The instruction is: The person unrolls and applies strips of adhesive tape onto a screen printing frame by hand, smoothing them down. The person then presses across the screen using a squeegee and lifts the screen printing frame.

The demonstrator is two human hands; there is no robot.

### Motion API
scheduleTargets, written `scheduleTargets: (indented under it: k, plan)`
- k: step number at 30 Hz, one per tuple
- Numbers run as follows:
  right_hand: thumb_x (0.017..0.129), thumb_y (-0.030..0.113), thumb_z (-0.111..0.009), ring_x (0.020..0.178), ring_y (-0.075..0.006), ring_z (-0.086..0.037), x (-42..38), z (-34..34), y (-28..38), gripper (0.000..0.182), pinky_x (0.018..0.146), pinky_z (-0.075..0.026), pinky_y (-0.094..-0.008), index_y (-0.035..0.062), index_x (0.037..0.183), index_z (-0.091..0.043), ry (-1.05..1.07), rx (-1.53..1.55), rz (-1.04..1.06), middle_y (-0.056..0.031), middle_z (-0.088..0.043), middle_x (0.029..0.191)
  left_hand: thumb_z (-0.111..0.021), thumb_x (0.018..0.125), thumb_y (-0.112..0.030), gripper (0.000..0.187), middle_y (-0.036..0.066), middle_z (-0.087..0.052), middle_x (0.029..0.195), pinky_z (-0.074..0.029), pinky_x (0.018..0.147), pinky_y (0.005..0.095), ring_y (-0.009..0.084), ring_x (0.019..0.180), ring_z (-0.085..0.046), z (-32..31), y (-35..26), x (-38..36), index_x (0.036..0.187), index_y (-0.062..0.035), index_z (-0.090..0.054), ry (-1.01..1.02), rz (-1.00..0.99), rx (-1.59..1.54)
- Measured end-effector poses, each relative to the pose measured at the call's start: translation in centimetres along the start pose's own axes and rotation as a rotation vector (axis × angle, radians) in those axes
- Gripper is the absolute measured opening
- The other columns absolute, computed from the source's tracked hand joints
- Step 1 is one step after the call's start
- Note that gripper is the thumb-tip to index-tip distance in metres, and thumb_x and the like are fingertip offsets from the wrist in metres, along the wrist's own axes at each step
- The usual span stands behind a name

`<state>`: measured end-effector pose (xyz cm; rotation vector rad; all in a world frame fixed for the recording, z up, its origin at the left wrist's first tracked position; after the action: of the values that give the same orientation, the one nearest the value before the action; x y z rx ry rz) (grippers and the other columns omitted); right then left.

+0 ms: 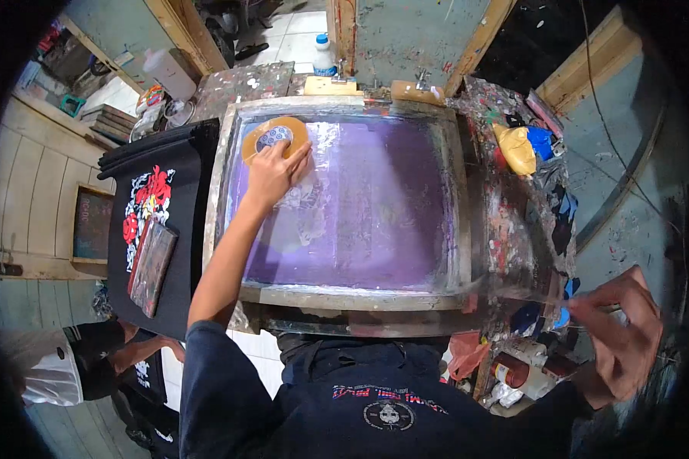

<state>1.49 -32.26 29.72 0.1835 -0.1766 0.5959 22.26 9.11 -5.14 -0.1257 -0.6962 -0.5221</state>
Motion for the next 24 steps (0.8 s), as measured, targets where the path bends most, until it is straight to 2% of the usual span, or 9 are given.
scheduleTargets:
  k: [4,8,9,11,12,14,19,22,24]
  plan:
    - [0.07,0.01,-0.078,0.073,-0.0207,-0.062,1.7,0.2,0.8,0.035,0.064,-0.042,-0.0386,0.0099,0.104,-0.077,0.105,-0.016,0.182,-0.0069,-0.066,0.083,-0.074,0.092,-0.027,0.038,0.011,-0.069,0.103,-0.052,0.066,0.0342,0.0262,0.074,-0.065,-2.7,-0.3,-1.2,0.129,-0.0181,-0.072,-0.05,0.042,0.01]
    - [0.069,0.009,-0.078,0.075,-0.0208,-0.063,4.6,-1.0,2.6,0.037,0.065,-0.041,-0.0384,0.0109,0.107,-0.076,0.11,0.024,0.26,-0.0055,-0.067,0.089,-0.066,0.096,-0.049,0.067,0.02,-0.066,0.12,-0.05,0.088,0.0471,0.037,0.103,-0.064,0.2,-3.9,1.0,0.143,-0.0015,-0.056,-0.01,0.247,0.127]
    - [0.069,0.01,-0.079,0.076,-0.0207,-0.063,5.3,-1.5,2.8,0.037,0.066,-0.041,-0.0383,0.011,0.106,-0.077,0.088,0.044,0.281,-0.0052,-0.067,0.09,-0.063,0.09,-0.067,0.089,0.023,-0.061,0.134,-0.043,0.106,0.0493,0.0386,0.124,-0.058,2.7,-6.1,2.1,0.146,0.0018,-0.051,0.059,0.334,0.026]
    - [0.067,0.01,-0.08,0.078,-0.0206,-0.064,6.6,-3.5,2.9,0.037,0.067,-0.042,-0.0382,0.0112,0.103,-0.077,0.037,0.108,0.33,-0.0054,-0.068,0.094,-0.069,0.079,-0.076,0.105,0.021,-0.056,0.146,-0.042,0.109,0.0481,0.0365,0.132,-0.056,9.1,-10.6,5.6,0.147,0.003,-0.05,0.022,0.238,-0.962]
    - [0.066,0.011,-0.081,0.079,-0.0205,-0.064,7.2,-4.2,3.1,0.036,0.068,-0.042,-0.0381,0.0113,0.103,-0.077,0.025,0.137,0.346,-0.0056,-0.068,0.096,-0.08,0.071,-0.072,0.11,0.02,-0.052,0.152,-0.037,0.116,0.0474,0.0356,0.142,-0.049,11.0,-13.1,7.2,0.147,0.0018,-0.05,0.068,0.118,-1.433]
    - [0.066,0.011,-0.081,0.082,-0.0208,-0.065,8.2,-4.8,3.8,0.036,0.07,-0.043,-0.0377,0.0121,0.101,-0.077,0.04,0.169,0.352,-0.0063,-0.068,0.098,-0.089,0.07,-0.047,0.095,0.02,-0.065,0.137,-0.047,0.108,0.0426,0.0313,0.13,-0.061,16.1,-16.8,9.4,0.144,0.0008,-0.053,0.26,0.048,-1.608]
    - [0.07,0.013,-0.082,0.088,-0.0239,-0.065,7.9,-3.5,3.1,0.029,0.075,-0.044,-0.0376,0.0133,0.098,-0.077,-0.005,0.222,0.304,-0.0116,-0.067,0.101,-0.065,0.09,-0.007,0.039,0.017,-0.076,0.112,-0.056,0.094,0.0379,0.0259,0.106,-0.073,13.8,-16.2,7.5,0.128,0.0028,-0.061,0.784,-0.149,-1.692]
    - [0.075,0.016,-0.081,0.093,-0.0259,-0.065,5.8,-3.8,1.7,0.024,0.077,-0.045,-0.0383,0.0114,0.098,-0.075,-0.175,0.229,0.224,-0.0174,-0.067,0.103,-0.062,0.091,-0.002,0.038,0.017,-0.076,0.111,-0.057,0.093,0.0372,0.0252,0.104,-0.074,12.4,-14.9,4.5,0.129,0.002,-0.06,1.124,-0.075,-1.758]
    - [0.076,0.013,-0.08,0.095,-0.025,-0.064,4.5,-5.3,0.5,0.022,0.079,-0.046,-0.0375,0.0084,0.097,-0.075,-0.323,0.266,0.136,-0.0182,-0.067,0.107,-0.063,0.093,-0.002,0.041,0.017,-0.077,0.109,-0.058,0.09,0.0382,0.0245,0.101,-0.075,12.9,-13.5,2.4,0.133,0.0004,-0.058,1.129,0.052,-1.709]
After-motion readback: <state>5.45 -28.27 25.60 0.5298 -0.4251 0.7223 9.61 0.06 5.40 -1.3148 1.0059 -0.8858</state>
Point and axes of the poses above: each hand's wrist, its own x-axis towards the middle knuckle, its own z-axis out of the back of the hand, y = z × x, the point moved 1 cm from there along x, towards the middle knuckle
